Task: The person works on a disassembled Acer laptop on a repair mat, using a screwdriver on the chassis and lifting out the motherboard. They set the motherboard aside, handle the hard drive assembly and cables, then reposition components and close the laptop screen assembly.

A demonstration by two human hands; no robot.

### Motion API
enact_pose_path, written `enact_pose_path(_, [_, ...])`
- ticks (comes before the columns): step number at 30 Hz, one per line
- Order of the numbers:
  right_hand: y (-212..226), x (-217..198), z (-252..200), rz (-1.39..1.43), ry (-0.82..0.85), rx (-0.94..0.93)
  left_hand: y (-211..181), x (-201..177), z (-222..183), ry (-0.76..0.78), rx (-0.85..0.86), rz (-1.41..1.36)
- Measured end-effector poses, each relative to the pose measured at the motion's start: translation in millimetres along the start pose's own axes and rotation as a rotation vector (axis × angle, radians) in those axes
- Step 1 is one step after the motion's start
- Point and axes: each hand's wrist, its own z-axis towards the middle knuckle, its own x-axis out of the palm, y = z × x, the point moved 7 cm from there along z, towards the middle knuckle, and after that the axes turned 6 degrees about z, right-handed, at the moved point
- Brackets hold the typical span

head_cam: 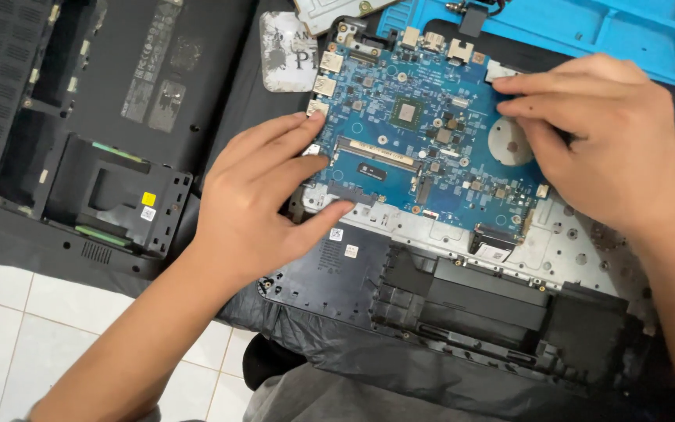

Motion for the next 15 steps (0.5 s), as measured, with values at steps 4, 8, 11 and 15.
enact_pose_path(4, [-7.8, 4.4, -11.6, -0.031, 0.005, -0.003, -1.8, 0.1, -2.7, 0.034, 0.017, 0.082])
enact_pose_path(8, [8.1, -6.0, 9.4, -0.083, 0.071, 0.019, -2.4, 1.4, 1.0, 0.091, 0.003, 0.101])
enact_pose_path(11, [8.1, -9.8, 27.7, -0.142, 0.085, -0.040, -3.7, 6.4, 1.0, 0.171, 0.004, 0.101])
enact_pose_path(15, [1.7, -0.4, 78.6, -0.057, 0.061, -0.092, -3.0, 8.1, 3.8, 0.224, -0.004, 0.100])
